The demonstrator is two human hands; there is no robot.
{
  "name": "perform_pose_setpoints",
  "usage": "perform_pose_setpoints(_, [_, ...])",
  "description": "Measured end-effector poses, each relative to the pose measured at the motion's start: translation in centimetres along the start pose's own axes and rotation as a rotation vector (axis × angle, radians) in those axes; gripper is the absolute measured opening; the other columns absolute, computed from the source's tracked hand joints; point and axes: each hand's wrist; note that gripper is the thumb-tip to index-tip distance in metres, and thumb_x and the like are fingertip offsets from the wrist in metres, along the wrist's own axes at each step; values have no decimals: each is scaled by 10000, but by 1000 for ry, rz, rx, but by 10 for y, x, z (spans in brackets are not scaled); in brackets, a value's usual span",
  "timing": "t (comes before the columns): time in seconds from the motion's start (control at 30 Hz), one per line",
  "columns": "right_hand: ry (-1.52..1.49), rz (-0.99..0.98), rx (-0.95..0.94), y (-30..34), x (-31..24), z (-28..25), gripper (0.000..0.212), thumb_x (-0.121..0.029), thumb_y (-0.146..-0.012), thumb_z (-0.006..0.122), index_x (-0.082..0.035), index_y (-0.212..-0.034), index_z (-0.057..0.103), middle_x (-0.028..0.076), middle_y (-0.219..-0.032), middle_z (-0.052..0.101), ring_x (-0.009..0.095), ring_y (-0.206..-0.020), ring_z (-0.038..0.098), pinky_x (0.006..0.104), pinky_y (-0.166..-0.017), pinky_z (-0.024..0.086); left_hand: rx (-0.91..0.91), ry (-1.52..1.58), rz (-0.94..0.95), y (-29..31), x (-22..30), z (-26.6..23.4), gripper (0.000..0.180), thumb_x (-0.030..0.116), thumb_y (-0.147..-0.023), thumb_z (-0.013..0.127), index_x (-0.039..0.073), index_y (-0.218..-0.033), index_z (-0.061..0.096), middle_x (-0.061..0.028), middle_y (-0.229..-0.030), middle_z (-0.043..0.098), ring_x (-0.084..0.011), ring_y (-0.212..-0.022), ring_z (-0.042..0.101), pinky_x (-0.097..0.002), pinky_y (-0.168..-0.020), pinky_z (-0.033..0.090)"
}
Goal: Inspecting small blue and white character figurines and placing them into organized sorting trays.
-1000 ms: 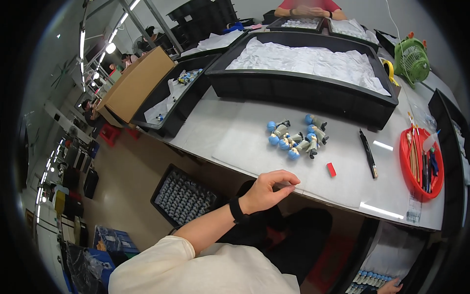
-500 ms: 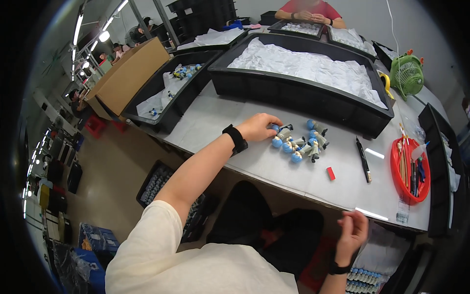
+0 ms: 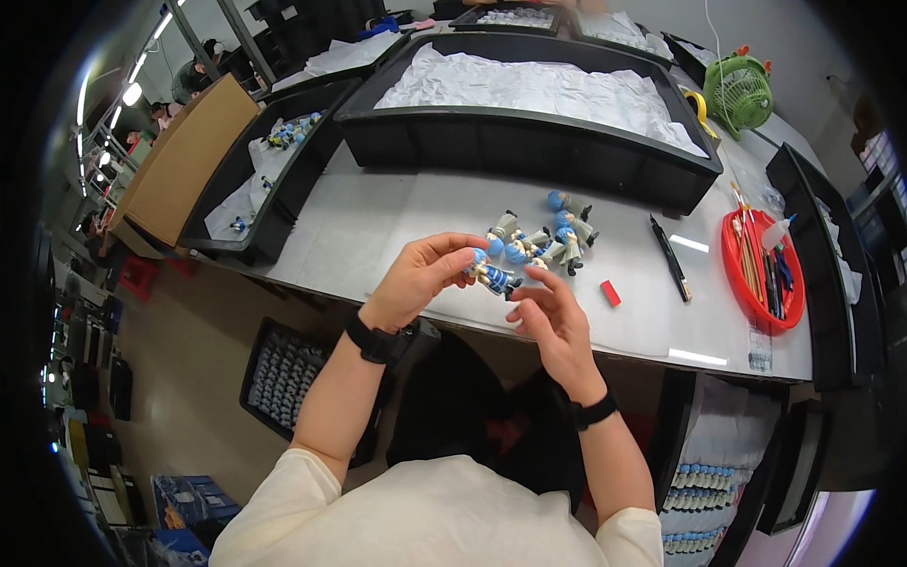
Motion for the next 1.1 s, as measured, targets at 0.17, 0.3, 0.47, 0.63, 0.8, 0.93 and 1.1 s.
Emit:
perform_pose_setpoints(0.17, [-4,148,-220,-21,17,-6,306,-138,-883,500,15,-1147,478,83,-873,591,135,-751,589,234,-625,476,149,163,25,-2,-33,8,234,169,-859,561,16,-1035,545,-18,-822,597,-59,-726,521,-198,-667,429])
perform_pose_setpoints(0.3, [18,130,-183,-18,16,-3,302,-141,-882,505,21,-1137,483,83,-892,584,141,-767,594,230,-630,476,173,278,90,-1,-52,8,205,134,-852,563,12,-1014,534,-64,-921,623,-69,-752,529,-202,-683,424])
perform_pose_setpoints(0.47, [-79,123,-126,-14,19,-7,308,-105,-861,532,14,-1140,476,84,-975,556,145,-794,589,228,-659,480,152,264,131,1,-50,10,220,103,-838,574,7,-1035,552,-88,-988,604,-96,-827,549,-220,-735,430])
perform_pose_setpoints(0.63, [-104,13,-71,-15,24,-8,406,10,-781,598,-5,-1160,453,76,-1090,502,132,-913,541,230,-736,466,111,289,223,2,-55,10,252,50,-844,546,4,-1091,544,-119,-1072,581,-138,-939,551,-264,-826,431])
perform_pose_setpoints(0.8, [-81,14,-52,-15,22,-8,480,67,-725,633,-18,-1160,450,67,-1110,496,124,-956,509,225,-775,453,90,236,162,3,-52,9,237,13,-824,558,-4,-1060,567,-77,-998,597,-136,-951,542,-256,-839,425])
perform_pose_setpoints(0.93, [-89,-7,-42,-15,25,-9,504,69,-710,649,-21,-1165,450,74,-1097,506,125,-931,518,231,-772,459,98,139,178,3,-52,13,247,8,-819,563,-4,-1066,557,-75,-1006,594,-130,-954,537,-244,-829,422])
perform_pose_setpoints(1.1, [-142,-9,-37,-13,24,-8,530,78,-687,669,-17,-1161,451,97,-1067,513,130,-875,541,242,-766,481,145,201,93,0,-51,15,238,38,-868,495,-15,-1099,513,-77,-1032,563,-134,-951,539,-286,-835,471])
Point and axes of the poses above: each hand's wrist, its own y-axis away from the middle knuckle, its own z-axis out of the palm, x = y × z
